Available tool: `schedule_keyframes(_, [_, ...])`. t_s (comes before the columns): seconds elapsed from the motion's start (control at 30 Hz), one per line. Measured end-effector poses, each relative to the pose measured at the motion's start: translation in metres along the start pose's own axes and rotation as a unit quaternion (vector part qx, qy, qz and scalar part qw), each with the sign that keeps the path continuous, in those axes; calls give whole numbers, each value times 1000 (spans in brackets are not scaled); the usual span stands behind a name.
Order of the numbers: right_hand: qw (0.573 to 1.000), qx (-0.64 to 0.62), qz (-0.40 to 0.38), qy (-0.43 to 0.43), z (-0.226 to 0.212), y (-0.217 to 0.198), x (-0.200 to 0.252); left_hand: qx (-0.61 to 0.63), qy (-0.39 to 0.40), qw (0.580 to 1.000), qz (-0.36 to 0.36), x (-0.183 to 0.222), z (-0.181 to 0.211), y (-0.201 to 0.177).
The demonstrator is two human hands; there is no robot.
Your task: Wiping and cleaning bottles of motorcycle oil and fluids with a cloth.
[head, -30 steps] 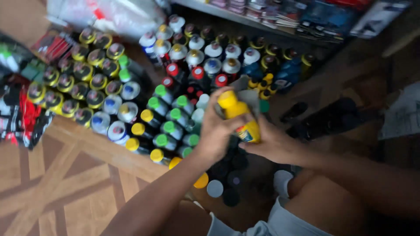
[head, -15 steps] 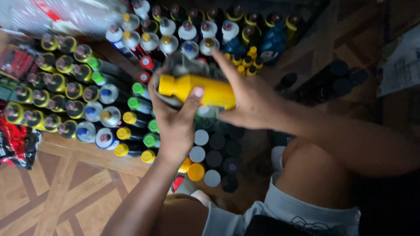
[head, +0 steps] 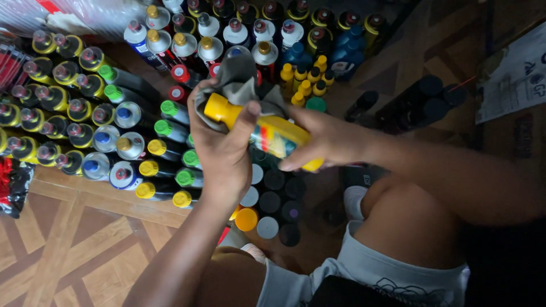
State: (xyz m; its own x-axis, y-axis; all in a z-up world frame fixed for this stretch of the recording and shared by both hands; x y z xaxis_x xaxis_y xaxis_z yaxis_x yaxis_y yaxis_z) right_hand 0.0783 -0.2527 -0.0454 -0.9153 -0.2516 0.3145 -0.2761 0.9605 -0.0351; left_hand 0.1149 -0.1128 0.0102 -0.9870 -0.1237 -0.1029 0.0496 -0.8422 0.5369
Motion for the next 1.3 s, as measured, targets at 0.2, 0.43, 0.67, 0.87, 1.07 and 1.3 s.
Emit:
schedule_keyframes(0.2, [733, 604, 168, -263, -39, 9, 4, -90, -72, 986, 117, -7, -56, -23])
schedule_keyframes(0.43, [977, 209, 25, -11, -7, 11, -2, -61, -61, 993, 85, -10, -31, -22])
schedule_keyframes(0.67, [952, 245, 79, -165, -11, 1, 0, -37, -18, 999, 24, -2, -24, 2])
schedule_keyframes(0.87, [778, 557, 189, -219, -24, 8, 14, -151, -95, 984, 32, 5, -81, -11])
schedule_keyframes(1.07, [862, 405, 179, -247, -37, -10, 20, -172, -75, 981, -51, -8, -77, -21])
schedule_keyframes(1.3, [895, 174, 54, -408, -47, -30, 16, -151, -348, 904, -196, 36, -89, -15])
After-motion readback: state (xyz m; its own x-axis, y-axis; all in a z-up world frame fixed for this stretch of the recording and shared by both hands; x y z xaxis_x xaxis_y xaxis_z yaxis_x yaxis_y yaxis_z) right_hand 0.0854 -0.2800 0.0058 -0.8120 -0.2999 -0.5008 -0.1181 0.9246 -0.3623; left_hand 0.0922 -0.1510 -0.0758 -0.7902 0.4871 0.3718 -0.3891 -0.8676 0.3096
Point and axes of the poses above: each hand's wrist, its own x-axis away from the middle knuckle, its own y-axis out of the palm, z = x × y, the point moved 10 cm from there along -x, towards the middle knuckle, and after that the axes turned 15 degrees about z, right-handed, at the moved point
